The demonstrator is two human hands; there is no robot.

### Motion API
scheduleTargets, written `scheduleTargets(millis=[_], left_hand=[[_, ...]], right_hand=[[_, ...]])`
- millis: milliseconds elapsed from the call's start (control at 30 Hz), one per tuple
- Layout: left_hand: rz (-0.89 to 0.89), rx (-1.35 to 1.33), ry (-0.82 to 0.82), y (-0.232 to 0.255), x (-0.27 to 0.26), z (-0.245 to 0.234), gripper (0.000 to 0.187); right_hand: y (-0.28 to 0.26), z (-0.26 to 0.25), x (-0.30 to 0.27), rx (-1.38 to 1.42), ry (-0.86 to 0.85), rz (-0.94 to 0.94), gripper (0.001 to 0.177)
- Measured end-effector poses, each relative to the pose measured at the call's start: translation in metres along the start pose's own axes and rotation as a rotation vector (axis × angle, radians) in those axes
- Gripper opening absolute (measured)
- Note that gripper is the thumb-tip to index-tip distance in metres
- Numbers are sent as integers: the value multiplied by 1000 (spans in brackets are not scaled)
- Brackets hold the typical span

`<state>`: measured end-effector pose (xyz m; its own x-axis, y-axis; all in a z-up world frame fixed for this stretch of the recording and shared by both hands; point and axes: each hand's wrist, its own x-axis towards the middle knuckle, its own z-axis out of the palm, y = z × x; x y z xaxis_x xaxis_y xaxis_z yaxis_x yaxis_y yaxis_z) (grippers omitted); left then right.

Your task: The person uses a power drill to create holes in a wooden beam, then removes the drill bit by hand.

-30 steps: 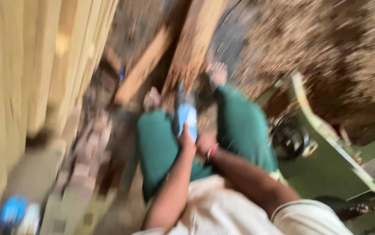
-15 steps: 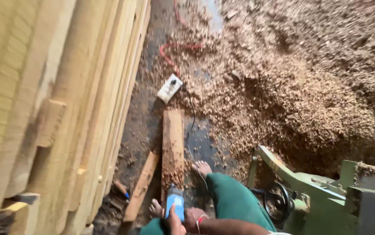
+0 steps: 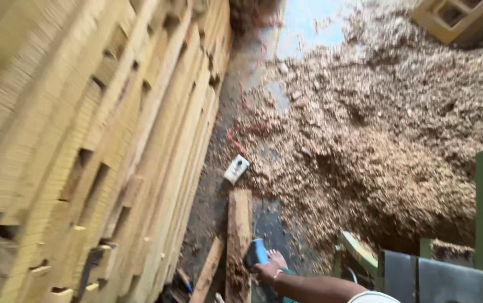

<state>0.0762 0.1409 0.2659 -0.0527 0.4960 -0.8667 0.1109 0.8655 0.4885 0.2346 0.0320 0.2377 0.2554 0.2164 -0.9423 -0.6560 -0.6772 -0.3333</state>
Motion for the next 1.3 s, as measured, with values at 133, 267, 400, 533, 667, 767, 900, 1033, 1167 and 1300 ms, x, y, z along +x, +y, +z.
scheduleTargets(millis=[133, 267, 400, 533, 667, 767, 900, 1033, 1167, 1300], left_hand=[[62, -42, -23, 23, -21, 12, 63], [47, -83, -31, 32, -39, 25, 60], [63, -97, 9, 48, -53, 13, 57], [81, -169, 86, 50, -70, -10, 54], [111, -225, 146, 57, -84, -22, 51], [158, -253, 158, 49, -76, -38, 49], [255, -309, 157, -47, -86, -79, 47], [415, -296, 0, -10, -57, -89, 44], [19, -384, -303, 49, -75, -19, 88], [258, -926, -759, 68, -160, 62, 75]], right_hand=[[-57, -39, -16, 204, 230, 16, 27], [-97, -87, -19, 386, 382, 40, 25], [-118, -130, -2, 474, 337, -71, 28], [-140, -170, 40, 521, 227, -157, 32], [-157, -185, 61, 438, 103, -194, 36], [-162, -201, 42, 151, -9, -254, 44], [-163, -209, -25, -389, -24, -347, 51], [-177, -229, -120, -777, -217, -567, 59], [-184, -253, -164, -893, -418, -815, 45], [-164, -261, -140, -531, -918, -1046, 63]])
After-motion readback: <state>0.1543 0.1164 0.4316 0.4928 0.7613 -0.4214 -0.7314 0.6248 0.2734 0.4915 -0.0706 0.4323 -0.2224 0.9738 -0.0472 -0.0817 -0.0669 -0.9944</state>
